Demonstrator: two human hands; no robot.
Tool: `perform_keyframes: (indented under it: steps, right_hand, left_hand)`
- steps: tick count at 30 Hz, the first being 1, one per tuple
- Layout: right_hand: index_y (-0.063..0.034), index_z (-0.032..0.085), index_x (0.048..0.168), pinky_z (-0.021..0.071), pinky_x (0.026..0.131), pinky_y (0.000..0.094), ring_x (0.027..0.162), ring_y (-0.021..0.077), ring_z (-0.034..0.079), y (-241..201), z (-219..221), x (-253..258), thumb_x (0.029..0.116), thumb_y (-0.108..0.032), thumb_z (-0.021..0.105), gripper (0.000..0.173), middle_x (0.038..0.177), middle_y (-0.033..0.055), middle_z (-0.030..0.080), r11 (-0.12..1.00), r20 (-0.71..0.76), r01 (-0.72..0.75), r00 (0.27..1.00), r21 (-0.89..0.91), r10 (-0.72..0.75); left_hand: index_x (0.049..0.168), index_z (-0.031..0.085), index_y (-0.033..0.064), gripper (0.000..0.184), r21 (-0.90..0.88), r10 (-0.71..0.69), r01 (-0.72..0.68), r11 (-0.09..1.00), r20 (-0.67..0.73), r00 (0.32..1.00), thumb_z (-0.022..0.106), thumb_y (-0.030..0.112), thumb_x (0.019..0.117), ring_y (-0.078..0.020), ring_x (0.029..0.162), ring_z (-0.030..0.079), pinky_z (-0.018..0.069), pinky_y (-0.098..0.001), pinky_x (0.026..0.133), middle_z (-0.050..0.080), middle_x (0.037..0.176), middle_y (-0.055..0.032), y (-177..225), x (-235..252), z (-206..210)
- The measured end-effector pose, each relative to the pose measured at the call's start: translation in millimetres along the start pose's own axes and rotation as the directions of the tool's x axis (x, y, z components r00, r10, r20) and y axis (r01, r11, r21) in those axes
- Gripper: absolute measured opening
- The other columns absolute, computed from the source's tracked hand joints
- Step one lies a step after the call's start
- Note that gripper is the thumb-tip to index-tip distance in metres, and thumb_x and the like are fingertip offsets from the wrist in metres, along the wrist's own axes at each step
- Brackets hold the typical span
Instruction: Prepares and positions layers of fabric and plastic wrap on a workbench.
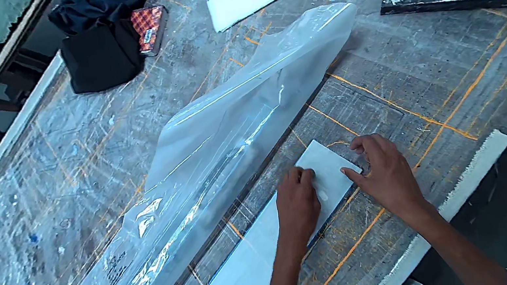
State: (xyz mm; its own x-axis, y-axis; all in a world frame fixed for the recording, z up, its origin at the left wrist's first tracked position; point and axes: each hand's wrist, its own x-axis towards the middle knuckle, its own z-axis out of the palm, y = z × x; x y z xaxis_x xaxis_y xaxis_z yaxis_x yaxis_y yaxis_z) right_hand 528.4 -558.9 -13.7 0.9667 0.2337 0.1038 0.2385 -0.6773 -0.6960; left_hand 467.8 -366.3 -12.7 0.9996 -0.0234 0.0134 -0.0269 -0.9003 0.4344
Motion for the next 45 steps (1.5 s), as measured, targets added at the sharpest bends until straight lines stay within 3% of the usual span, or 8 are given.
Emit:
perform_keyframes:
  steps: [8,19,22,26,30,33,39,45]
  right_hand:
    - [-0.0236,0.064,0.139,0.0284,0.121,0.0575,0.149,0.0267,0.038,-5,67,2,0.0990,-0.057,0.053,0.053,0.154,0.0013,0.051,0.870,0.321,0.492,0.829,-0.030,-0.458]
    - [-0.0244,0.064,0.140,0.0278,0.120,0.0596,0.149,0.0284,0.039,10,78,5,0.0978,-0.065,0.043,0.062,0.155,0.0006,0.051,0.842,0.308,0.534,0.816,-0.079,-0.489]
    - [-0.0217,0.063,0.141,0.0274,0.119,0.0617,0.148,0.0314,0.040,13,79,7,0.0971,-0.067,0.041,0.066,0.154,0.0038,0.051,0.833,0.313,0.548,0.806,-0.078,-0.502]
    - [-0.0190,0.064,0.139,0.0287,0.117,0.0634,0.146,0.0350,0.042,14,78,10,0.0959,-0.069,0.040,0.070,0.153,0.0063,0.053,0.825,0.310,0.559,0.801,-0.081,-0.512]
    - [-0.0155,0.067,0.134,0.0290,0.116,0.0650,0.143,0.0397,0.044,14,77,14,0.0941,-0.069,0.042,0.071,0.150,0.0109,0.055,0.812,0.314,0.578,0.788,-0.079,-0.530]
    - [-0.0137,0.068,0.133,0.0299,0.115,0.0646,0.142,0.0403,0.045,16,79,17,0.0927,-0.070,0.042,0.073,0.149,0.0129,0.056,0.807,0.307,0.583,0.789,-0.096,-0.533]
    - [0.0026,0.063,0.131,0.0251,0.116,0.0706,0.143,0.0585,0.032,-74,103,-49,0.0905,-0.056,0.057,0.071,0.149,0.0347,0.043,0.814,0.242,0.577,0.802,-0.073,-0.547]
    - [-0.0325,0.062,0.142,0.0208,0.113,0.0772,0.149,0.0421,0.035,-183,204,-183,0.0946,-0.074,0.040,0.067,0.157,0.0068,0.049,0.695,0.419,0.718,0.642,-0.035,-0.642]
  left_hand:
    - [0.112,0.075,0.0072,0.035,0.186,-0.356,0.407,0.894,-0.252,0.900,0.058,-0.007,0.0844,-0.0384,0.100,0.069,0.0581,-0.0537,0.077,0.070,0.114,-0.0174,-49,-112,-17]
    - [0.118,0.072,0.0070,0.037,0.158,-0.616,0.683,0.713,-0.325,0.718,0.059,-0.009,0.0873,-0.0408,0.104,0.067,0.0576,-0.0547,0.079,0.067,0.119,-0.0195,-71,-174,-34]
    - [0.116,0.075,0.0091,0.041,0.233,-0.550,0.623,0.747,-0.310,0.775,0.065,-0.010,0.0803,-0.0350,0.100,0.071,0.0592,-0.0495,0.073,0.071,0.114,-0.0161,-67,-210,-29]
    - [0.122,0.069,0.0077,0.035,0.122,-0.815,0.868,0.481,-0.304,0.494,0.056,-0.006,0.0926,-0.0381,0.112,0.066,0.0588,-0.0520,0.086,0.065,0.124,-0.0186,-102,-255,-57]
    - [0.118,0.075,0.0091,0.044,0.167,-0.644,0.713,0.681,-0.329,0.691,0.066,-0.011,0.0809,-0.0360,0.104,0.070,0.0595,-0.0513,0.079,0.071,0.119,-0.0155,-106,-275,-52]
    - [0.127,0.069,0.0116,0.042,0.091,-0.772,0.825,0.558,-0.306,0.557,0.060,-0.007,0.0908,-0.0356,0.114,0.063,0.0564,-0.0514,0.088,0.064,0.130,-0.0133,-136,-291,-69]
    - [0.131,0.069,0.0193,0.052,0.120,-0.679,0.723,0.681,-0.268,0.684,0.061,-0.009,0.0879,-0.0357,0.112,0.064,0.0566,-0.0495,0.081,0.065,0.128,-0.0116,-152,-337,-75]
    - [0.136,0.065,0.0182,0.051,0.112,-0.754,0.773,0.624,-0.175,0.633,0.054,-0.008,0.0932,-0.0350,0.118,0.061,0.0557,-0.0484,0.084,0.062,0.132,-0.0113,-205,-431,-115]
